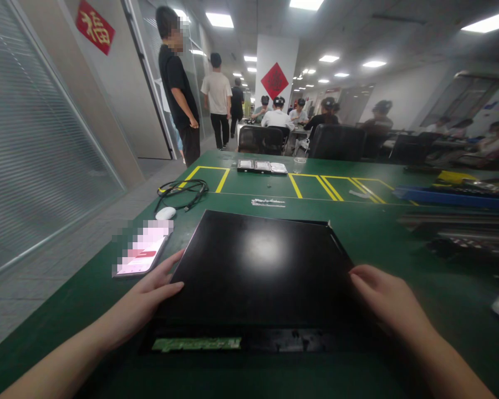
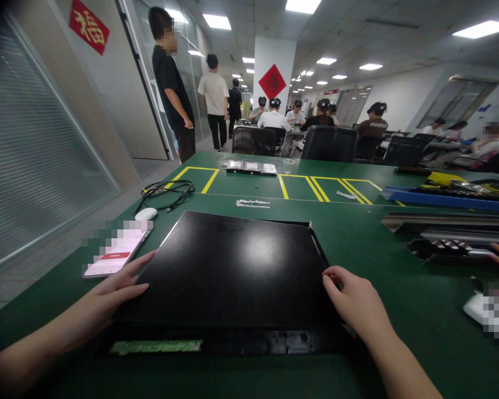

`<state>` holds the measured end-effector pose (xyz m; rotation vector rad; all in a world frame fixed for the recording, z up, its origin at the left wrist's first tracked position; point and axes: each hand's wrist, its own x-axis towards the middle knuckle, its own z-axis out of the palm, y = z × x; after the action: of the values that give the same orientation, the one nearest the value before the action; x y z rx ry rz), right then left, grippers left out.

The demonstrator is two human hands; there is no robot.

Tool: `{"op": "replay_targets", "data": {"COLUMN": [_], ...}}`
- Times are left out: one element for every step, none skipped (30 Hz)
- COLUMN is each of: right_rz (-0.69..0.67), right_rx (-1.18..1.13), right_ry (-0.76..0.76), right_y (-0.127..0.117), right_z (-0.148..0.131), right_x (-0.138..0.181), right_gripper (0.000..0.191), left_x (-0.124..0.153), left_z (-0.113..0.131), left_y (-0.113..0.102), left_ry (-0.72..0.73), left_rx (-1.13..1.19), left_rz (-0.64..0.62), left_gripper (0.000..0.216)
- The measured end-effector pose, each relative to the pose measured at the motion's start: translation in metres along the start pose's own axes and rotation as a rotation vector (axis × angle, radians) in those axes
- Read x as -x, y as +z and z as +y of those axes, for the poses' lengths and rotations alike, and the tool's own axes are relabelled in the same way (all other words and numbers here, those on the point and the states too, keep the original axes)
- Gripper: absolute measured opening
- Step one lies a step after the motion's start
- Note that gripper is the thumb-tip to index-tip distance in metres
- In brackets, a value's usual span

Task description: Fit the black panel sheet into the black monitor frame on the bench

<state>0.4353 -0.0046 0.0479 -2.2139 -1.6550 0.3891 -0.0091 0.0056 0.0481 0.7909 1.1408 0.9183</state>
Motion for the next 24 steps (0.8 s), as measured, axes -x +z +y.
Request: {"op": "replay_targets", "data": {"right_rz": [0.008, 0.013, 0.013, 0.01, 0.003, -0.001, -0.003, -0.001, -0.002, -0.003, -0.004, -0.007, -0.009, -0.007, -0.003, 0.002, 0.005, 0.009, 0.011, 0.017, 0.023, 0.031, 0.038, 0.042], "right_rx": [0.002, 0.0, -0.003, -0.007, -0.01, -0.011, -0.009, -0.005, -0.002, -0.001, -0.002, -0.002, -0.003, -0.002, 0.0, 0.001, 0.002, 0.004, 0.005, 0.008, 0.012, 0.017, 0.021, 0.023], "right_ry": [-0.007, -0.012, -0.014, -0.012, -0.009, -0.006, -0.002, 0.002, 0.004, 0.006, 0.005, 0.003, 0.001, 0.0, -0.002, -0.008, -0.016, -0.022, -0.026, -0.033, -0.041, -0.049, -0.056, -0.062], "right_y": [0.0004, 0.0008, 0.0011, 0.0013, 0.0014, 0.0013, 0.0012, 0.001, 0.0008, 0.0007, 0.0007, 0.0008, 0.0009, 0.0011, 0.0013, 0.0015, 0.0017, 0.0018, 0.0018, 0.0019, 0.0019, 0.002, 0.002, 0.002], "right_z": [0.0007, 0.0014, 0.0019, 0.0022, 0.0023, 0.0021, 0.0017, 0.0012, 0.0008, 0.0004, 0.0, -0.0002, -0.0002, -0.0002, 0.0001, 0.0004, 0.0009, 0.0014, 0.002, 0.0024, 0.0028, 0.003, 0.003, 0.0028], "right_x": [-0.0003, -0.0005, -0.0008, -0.0011, -0.0012, -0.0013, -0.0013, -0.0012, -0.0011, -0.0009, -0.0007, -0.0006, -0.0005, -0.0005, -0.0006, -0.0006, -0.0007, -0.0008, -0.0008, -0.0008, -0.0008, -0.0009, -0.0009, -0.0008], "right_gripper": [0.034, 0.034, 0.034, 0.034, 0.034, 0.034, 0.034, 0.034, 0.034, 0.034, 0.034, 0.034, 0.034, 0.034, 0.034, 0.034, 0.033, 0.033, 0.033, 0.033, 0.032, 0.032, 0.032, 0.032], "left_x": [-0.0002, -0.0005, -0.0007, -0.0009, -0.001, -0.0009, -0.0008, -0.0006, -0.0004, -0.0002, 0.0, 0.0, -0.0001, -0.0003, -0.0006, -0.0008, -0.0009, -0.0009, -0.0007, -0.0005, -0.0001, 0.0002, 0.0005, 0.0007], "left_z": [0.0003, 0.0006, 0.0008, 0.0011, 0.0011, 0.0011, 0.0009, 0.0006, 0.0002, -0.0002, -0.0005, -0.0008, -0.0009, -0.0009, -0.0007, -0.0004, 0.0, 0.0005, 0.001, 0.0016, 0.0021, 0.0026, 0.0029, 0.0031], "left_y": [0.0001, 0.0003, 0.0005, 0.0009, 0.0012, 0.0015, 0.0017, 0.0018, 0.0017, 0.0016, 0.0013, 0.0011, 0.001, 0.0009, 0.001, 0.0013, 0.0017, 0.0022, 0.0027, 0.0033, 0.0038, 0.0042, 0.0045, 0.0046], "left_ry": [0.0, 0.001, 0.003, 0.006, 0.005, 0.001, -0.002, -0.003, -0.003, -0.002, 0.0, 0.002, 0.004, 0.005, 0.006, 0.007, 0.009, 0.01, 0.011, 0.009, 0.006, 0.003, 0.001, -0.002], "left_rx": [-0.001, -0.001, 0.0, 0.001, 0.001, 0.003, 0.005, 0.007, 0.009, 0.01, 0.008, 0.004, 0.0, -0.005, -0.009, -0.012, -0.015, -0.018, -0.023, -0.029, -0.035, -0.043, -0.049, -0.053], "left_rz": [-0.004, -0.008, -0.01, -0.011, -0.013, -0.016, -0.018, -0.017, -0.017, -0.017, -0.014, -0.012, -0.01, -0.009, -0.008, -0.008, -0.008, -0.01, -0.011, -0.013, -0.014, -0.014, -0.013, -0.013], "left_gripper": [0.084, 0.084, 0.083, 0.083, 0.083, 0.083, 0.084, 0.084, 0.085, 0.084, 0.084, 0.084, 0.083, 0.083, 0.084, 0.084, 0.084, 0.084, 0.084, 0.083, 0.082, 0.082, 0.082, 0.083]}}
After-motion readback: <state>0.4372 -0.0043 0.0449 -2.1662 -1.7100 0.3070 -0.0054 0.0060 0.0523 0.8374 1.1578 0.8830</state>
